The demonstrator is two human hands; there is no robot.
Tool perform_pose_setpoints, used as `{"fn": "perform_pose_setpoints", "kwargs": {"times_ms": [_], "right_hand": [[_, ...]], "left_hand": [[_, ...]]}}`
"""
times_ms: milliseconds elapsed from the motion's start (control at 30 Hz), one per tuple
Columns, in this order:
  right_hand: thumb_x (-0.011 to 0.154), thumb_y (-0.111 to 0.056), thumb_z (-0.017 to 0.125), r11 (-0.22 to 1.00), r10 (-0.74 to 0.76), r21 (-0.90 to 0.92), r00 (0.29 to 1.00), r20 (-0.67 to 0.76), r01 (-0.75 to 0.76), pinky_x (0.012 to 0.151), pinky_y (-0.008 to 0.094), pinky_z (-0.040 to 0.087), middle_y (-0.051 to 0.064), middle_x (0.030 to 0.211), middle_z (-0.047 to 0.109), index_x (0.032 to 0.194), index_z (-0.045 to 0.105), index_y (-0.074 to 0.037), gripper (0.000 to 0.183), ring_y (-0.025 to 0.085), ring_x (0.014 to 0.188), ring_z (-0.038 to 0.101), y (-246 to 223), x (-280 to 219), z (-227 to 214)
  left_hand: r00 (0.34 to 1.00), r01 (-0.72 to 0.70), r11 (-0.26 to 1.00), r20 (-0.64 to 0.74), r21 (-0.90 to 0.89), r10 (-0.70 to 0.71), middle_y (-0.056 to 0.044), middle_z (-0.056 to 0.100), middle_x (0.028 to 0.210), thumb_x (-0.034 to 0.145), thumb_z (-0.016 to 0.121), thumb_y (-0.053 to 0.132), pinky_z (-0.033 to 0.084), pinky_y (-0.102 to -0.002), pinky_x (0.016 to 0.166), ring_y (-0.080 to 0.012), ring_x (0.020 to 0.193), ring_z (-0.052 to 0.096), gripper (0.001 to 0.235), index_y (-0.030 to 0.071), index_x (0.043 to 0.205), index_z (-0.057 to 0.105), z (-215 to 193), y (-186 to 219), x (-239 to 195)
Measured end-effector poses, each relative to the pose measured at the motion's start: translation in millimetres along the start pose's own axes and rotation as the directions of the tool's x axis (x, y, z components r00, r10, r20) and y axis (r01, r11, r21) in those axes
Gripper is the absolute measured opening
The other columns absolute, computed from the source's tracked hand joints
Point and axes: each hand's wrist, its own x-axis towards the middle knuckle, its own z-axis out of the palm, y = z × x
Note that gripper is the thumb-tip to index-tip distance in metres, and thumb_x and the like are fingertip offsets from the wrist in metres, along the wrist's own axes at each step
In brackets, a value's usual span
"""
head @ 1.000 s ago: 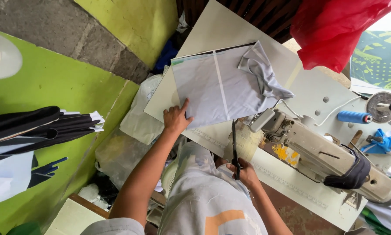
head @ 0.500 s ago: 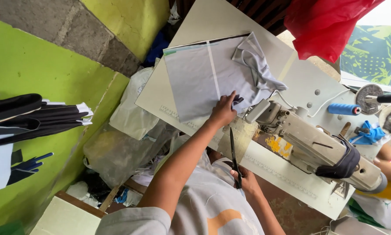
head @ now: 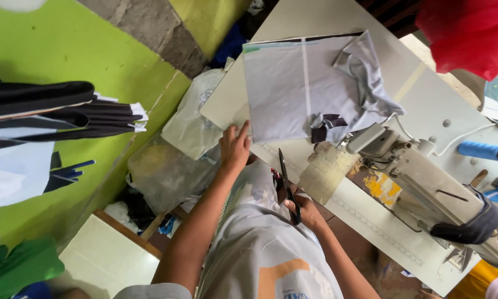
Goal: Cutting out fabric patterns using scissors on a sewing table in a factory setting.
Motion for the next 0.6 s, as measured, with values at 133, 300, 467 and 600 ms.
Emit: {"fn": "perform_pose_setpoints", "kwargs": {"times_ms": [133, 300, 467, 600], "right_hand": [[0.094, -0.054, 0.069, 0.998, -0.001, -0.066, 1.000, 0.024, 0.003, 0.056, 0.034, 0.054, 0.013, 0.050, 0.066, 0.071, 0.066, -0.007, 0.052, 0.024, 0.051, 0.071, -26, 12, 14], [0.097, -0.059, 0.059, 0.993, 0.005, -0.115, 0.997, 0.080, 0.004, 0.062, 0.039, 0.055, 0.015, 0.054, 0.070, 0.072, 0.069, -0.006, 0.059, 0.029, 0.059, 0.074, -75, 7, 34], [0.096, -0.059, 0.061, 0.998, 0.040, -0.058, 0.998, 0.051, -0.037, 0.060, 0.033, 0.057, 0.014, 0.054, 0.071, 0.080, 0.068, -0.008, 0.054, 0.025, 0.058, 0.075, -59, 30, 38], [0.096, -0.058, 0.061, 0.995, 0.081, -0.063, 0.996, 0.039, -0.079, 0.066, 0.035, 0.055, 0.016, 0.060, 0.072, 0.089, 0.069, -0.006, 0.053, 0.028, 0.065, 0.074, -75, 31, 39]], "left_hand": [[0.995, 0.006, 1.000, 0.096, 0.018, -0.008, -0.010, 0.049, 0.126, 0.103, 0.057, 0.037, 0.047, -0.049, 0.091, -0.0320, 0.116, 0.053, 0.050, 0.027, 0.151, 0.048, -3, 6, 2], [0.993, -0.051, 0.981, 0.117, 0.189, 0.029, -0.008, 0.047, 0.135, 0.102, 0.056, 0.049, 0.044, -0.048, 0.096, -0.0274, 0.119, 0.051, 0.053, 0.031, 0.151, 0.048, 4, 4, -1], [0.992, -0.049, 0.986, 0.125, 0.159, 0.029, -0.007, 0.046, 0.136, 0.102, 0.055, 0.049, 0.044, -0.049, 0.097, -0.0270, 0.119, 0.050, 0.053, 0.032, 0.151, 0.047, 6, 1, 1], [0.987, -0.052, 0.987, 0.156, 0.153, 0.028, -0.007, 0.045, 0.138, 0.104, 0.053, 0.049, 0.045, -0.049, 0.097, -0.0274, 0.120, 0.049, 0.053, 0.032, 0.153, 0.045, 7, -1, 2]]}}
